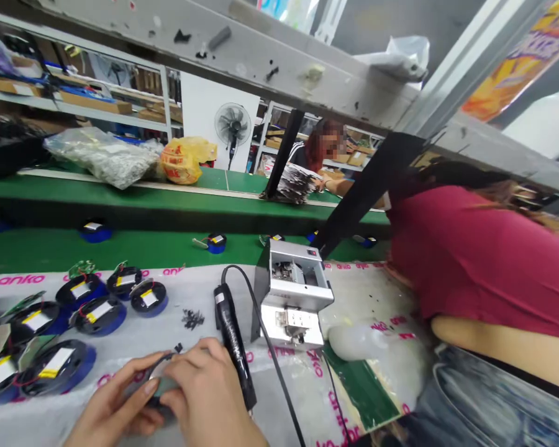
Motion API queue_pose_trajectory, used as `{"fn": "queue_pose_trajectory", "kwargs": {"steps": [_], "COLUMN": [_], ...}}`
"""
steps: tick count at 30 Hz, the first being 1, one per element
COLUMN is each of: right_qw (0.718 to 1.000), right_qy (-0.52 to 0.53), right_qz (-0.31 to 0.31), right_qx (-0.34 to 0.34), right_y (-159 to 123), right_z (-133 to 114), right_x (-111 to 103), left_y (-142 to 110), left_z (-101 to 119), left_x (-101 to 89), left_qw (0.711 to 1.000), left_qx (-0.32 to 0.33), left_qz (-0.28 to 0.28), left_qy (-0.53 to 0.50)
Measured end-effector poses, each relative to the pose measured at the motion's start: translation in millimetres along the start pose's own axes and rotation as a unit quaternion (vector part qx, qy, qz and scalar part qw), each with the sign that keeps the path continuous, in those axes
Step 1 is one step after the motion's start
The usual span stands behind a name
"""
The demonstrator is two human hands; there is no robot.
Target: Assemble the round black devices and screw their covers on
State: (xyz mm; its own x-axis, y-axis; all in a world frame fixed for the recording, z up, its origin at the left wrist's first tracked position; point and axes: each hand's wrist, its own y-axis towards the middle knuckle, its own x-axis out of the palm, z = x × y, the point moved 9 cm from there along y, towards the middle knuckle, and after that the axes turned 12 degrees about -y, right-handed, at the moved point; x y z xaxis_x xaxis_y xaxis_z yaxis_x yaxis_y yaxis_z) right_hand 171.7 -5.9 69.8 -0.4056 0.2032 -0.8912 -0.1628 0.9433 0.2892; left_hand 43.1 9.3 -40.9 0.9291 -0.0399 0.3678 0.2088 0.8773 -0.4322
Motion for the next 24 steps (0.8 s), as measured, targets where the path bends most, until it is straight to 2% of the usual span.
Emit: {"fn": "queue_pose_trajectory", "kwargs": {"steps": [5, 7, 10, 13, 14, 16, 18, 20, 22, 24], "right_qw": [1.0, 0.999, 0.995, 0.985, 0.982, 0.978, 0.969, 0.956, 0.947, 0.938], "right_qy": [-0.02, -0.027, -0.032, -0.031, -0.029, -0.032, -0.033, -0.043, -0.05, -0.045], "right_qz": [-0.009, 0.0, 0.016, 0.023, 0.023, -0.006, -0.034, -0.065, -0.084, -0.097], "right_qx": [0.006, -0.02, -0.097, -0.169, -0.185, -0.205, -0.244, -0.284, -0.305, -0.329], "right_y": [-6.2, -8.2, 1.1, 31.4, 46.0, 80.9, 117.3, 150.7, 177.7, 192.2], "right_z": [2.0, 3.9, -3.1, -36.2, -54.1, -96.6, -144.9, -186.5, -214.8, -235.0], "right_x": [9.8, 9.5, -1.5, -20.5, -24.9, -19.2, 1.6, 35.5, 70.3, 98.2], "left_y": [0.5, -0.1, 2.6, 5.2, 5.4, 4.9, 4.0, 4.0, 5.7, 8.7], "left_z": [7.2, 10.5, 13.2, 10.8, 9.4, 7.2, 6.2, 4.6, 0.5, -6.4], "left_x": [19.5, 28.1, 28.7, 27.0, 26.8, 27.2, 28.4, 29.8, 30.6, 31.2], "left_qw": [0.997, 0.994, 0.994, 0.994, 0.994, 0.995, 0.995, 0.995, 0.995, 0.996], "left_qx": [-0.014, -0.021, -0.016, 0.0, 0.006, 0.014, 0.019, 0.018, 0.013, 0.004], "left_qz": [-0.078, -0.109, -0.106, -0.098, -0.095, -0.09, -0.088, -0.088, -0.085, -0.08], "left_qy": [-0.001, -0.012, -0.031, -0.042, -0.043, -0.045, -0.045, -0.045, -0.043, -0.035]}}
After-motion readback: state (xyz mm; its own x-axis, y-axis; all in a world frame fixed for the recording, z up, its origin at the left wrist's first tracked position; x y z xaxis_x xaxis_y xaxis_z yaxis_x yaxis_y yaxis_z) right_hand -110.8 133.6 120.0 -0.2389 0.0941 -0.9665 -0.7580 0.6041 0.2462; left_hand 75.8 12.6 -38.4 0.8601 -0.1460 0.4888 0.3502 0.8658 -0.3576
